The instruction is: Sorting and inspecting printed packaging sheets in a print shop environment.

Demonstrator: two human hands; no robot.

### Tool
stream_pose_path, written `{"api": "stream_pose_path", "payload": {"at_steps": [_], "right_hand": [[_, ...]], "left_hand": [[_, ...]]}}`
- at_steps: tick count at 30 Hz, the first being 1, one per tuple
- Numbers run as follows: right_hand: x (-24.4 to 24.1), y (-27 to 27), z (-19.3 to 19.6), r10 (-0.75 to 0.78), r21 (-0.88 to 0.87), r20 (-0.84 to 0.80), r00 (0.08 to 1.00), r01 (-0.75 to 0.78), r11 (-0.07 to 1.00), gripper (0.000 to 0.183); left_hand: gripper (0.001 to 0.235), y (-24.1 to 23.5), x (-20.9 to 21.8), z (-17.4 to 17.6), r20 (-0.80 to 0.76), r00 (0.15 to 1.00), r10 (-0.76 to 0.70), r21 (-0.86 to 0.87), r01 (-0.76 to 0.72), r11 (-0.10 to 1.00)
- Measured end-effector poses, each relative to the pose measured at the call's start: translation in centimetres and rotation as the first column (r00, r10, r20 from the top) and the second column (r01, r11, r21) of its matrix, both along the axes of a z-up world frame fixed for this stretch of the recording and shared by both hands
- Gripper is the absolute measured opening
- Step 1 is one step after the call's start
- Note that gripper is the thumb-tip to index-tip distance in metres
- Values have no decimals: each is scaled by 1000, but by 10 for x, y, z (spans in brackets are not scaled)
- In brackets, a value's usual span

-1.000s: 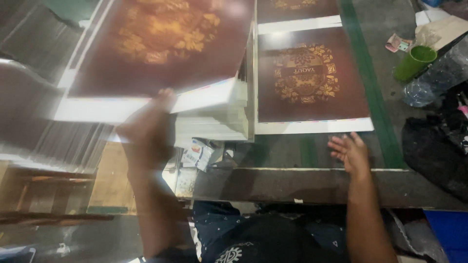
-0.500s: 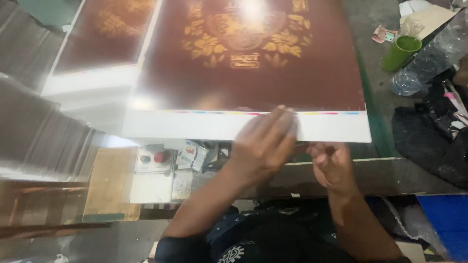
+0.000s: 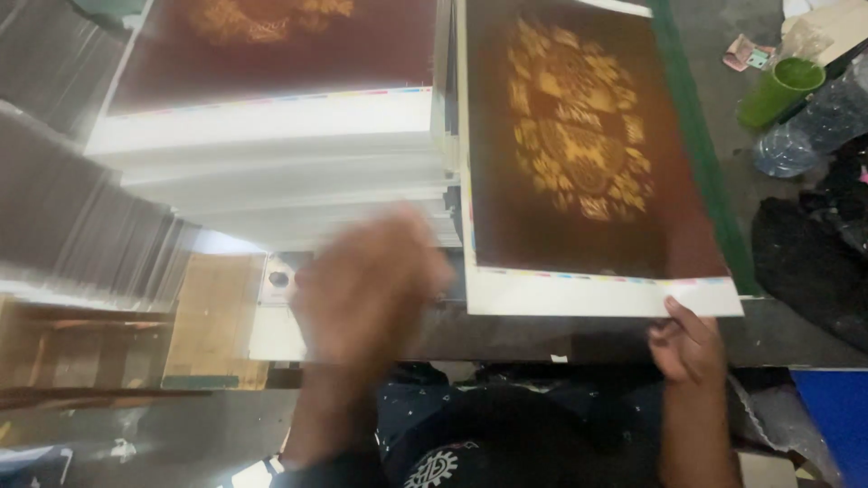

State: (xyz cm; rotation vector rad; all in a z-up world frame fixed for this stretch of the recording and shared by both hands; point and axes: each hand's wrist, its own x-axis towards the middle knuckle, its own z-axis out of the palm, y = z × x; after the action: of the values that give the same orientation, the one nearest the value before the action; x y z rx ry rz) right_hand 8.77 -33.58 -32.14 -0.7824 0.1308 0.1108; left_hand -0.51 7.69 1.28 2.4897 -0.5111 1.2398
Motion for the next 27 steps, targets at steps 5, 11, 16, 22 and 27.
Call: {"api": "stream_pose_path", "payload": {"at_steps": [5, 11, 16, 22, 27], "right_hand": [[-30, -44, -28, -84, -168, -32, 996, 78, 983, 29], [-38, -57, -36, -137, -380, -121, 983, 82, 922, 38], [-11, -44, -33, -123, -478, -131, 984, 46, 877, 41], [54, -39, -48, -54, -534, -30, 998, 30, 845, 46], [99, -23, -34, 75, -446, -152, 986, -136, 885, 37]], "left_hand": [[35, 76, 75, -26, 137, 937, 320, 124, -337, 933], [72, 114, 99, -41, 14, 899, 437, 281, -423, 862], [53, 126, 100, -33, 100, 886, 452, 349, -457, 818], [53, 131, 102, 12, 2, 892, 452, 411, -413, 813], [31, 143, 108, 27, -237, 918, 318, 381, -214, 900]]}}
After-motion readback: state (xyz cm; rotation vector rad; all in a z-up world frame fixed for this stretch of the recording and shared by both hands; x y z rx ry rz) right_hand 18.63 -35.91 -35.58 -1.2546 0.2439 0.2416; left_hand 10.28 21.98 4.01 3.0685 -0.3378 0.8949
